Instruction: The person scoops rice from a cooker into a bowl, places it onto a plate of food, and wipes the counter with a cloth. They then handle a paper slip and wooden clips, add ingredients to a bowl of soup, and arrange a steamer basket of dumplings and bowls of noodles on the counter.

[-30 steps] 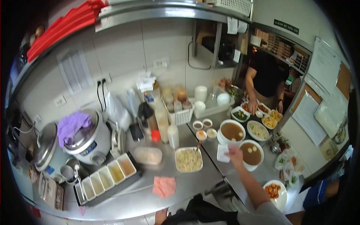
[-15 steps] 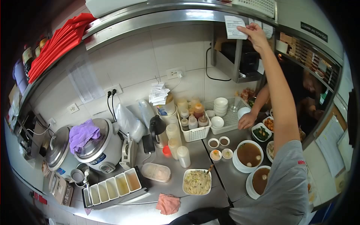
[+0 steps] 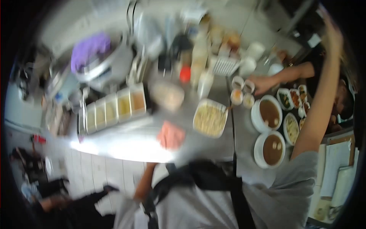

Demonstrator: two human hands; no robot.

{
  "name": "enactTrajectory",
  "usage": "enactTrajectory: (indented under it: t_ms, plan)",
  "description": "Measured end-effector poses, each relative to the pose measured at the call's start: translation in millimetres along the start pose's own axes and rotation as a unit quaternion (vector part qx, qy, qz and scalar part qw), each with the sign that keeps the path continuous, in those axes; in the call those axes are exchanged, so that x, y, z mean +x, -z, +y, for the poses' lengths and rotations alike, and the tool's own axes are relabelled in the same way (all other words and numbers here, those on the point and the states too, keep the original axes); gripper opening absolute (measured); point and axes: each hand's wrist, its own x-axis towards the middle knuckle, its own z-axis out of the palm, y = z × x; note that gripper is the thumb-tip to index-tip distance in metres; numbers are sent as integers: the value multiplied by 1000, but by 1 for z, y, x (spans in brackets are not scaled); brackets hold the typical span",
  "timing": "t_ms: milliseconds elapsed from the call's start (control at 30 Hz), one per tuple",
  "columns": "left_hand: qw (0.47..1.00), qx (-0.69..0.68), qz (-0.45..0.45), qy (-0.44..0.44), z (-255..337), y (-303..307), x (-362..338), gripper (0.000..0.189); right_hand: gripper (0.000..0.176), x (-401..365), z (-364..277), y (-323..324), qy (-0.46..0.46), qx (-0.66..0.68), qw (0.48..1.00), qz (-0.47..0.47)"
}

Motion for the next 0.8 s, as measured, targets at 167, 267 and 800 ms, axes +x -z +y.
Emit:
enactTrajectory:
  t_ms: [167, 267, 800]
  plan:
    - [998, -44, -49, 3, -47, -13, 0, 35, 42, -289, -144, -9, -233, 254, 923, -172]
    - [976, -176, -129, 23, -58, 5, 2, 25, 30, -460, -210, -21, -488, 394, 748, -217]
    - [729, -448, -469, 217, -52, 54, -17, 64, 85, -785, -354, -51, -709, 451, 343, -421]
